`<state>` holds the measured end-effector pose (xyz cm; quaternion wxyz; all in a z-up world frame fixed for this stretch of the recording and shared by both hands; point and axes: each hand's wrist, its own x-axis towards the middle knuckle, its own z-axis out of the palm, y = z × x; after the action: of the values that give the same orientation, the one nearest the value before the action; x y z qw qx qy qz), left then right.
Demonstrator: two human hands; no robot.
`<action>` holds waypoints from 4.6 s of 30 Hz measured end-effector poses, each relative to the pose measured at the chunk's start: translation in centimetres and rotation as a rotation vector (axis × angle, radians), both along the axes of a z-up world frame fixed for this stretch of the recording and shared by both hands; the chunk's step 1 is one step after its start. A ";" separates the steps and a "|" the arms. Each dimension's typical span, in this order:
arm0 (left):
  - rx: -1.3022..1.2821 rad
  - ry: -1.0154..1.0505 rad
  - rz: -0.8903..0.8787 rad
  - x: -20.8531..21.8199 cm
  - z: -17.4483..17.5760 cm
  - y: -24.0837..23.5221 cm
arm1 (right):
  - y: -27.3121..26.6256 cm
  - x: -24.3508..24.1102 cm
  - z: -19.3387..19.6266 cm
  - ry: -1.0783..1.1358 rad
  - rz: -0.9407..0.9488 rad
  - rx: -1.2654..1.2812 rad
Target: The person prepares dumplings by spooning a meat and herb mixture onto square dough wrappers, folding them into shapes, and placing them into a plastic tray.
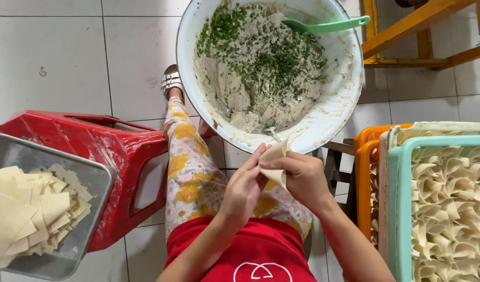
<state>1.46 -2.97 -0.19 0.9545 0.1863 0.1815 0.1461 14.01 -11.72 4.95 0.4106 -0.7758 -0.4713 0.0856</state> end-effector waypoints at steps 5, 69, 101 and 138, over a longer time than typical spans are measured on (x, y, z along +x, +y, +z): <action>0.514 0.117 0.099 0.5 1.2 -0.5 | -1.1 0.3 -1.0 0.135 -0.073 -0.037; 0.331 0.347 -0.211 -2.5 -9.9 9.3 | -57.2 14.1 3.0 -0.037 -1.370 -1.183; 0.494 0.596 -0.122 -4.1 -8.4 11.8 | -51.3 10.9 7.4 0.163 -1.198 -0.954; 0.386 0.574 -0.018 -5.7 -9.8 12.4 | -52.4 12.1 4.1 -0.110 -1.068 -1.008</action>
<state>-4.23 9.44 -9.98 0.8130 0.3986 0.4097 0.1108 26.12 -64.17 9.03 -0.0341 -0.9974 0.0476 0.0411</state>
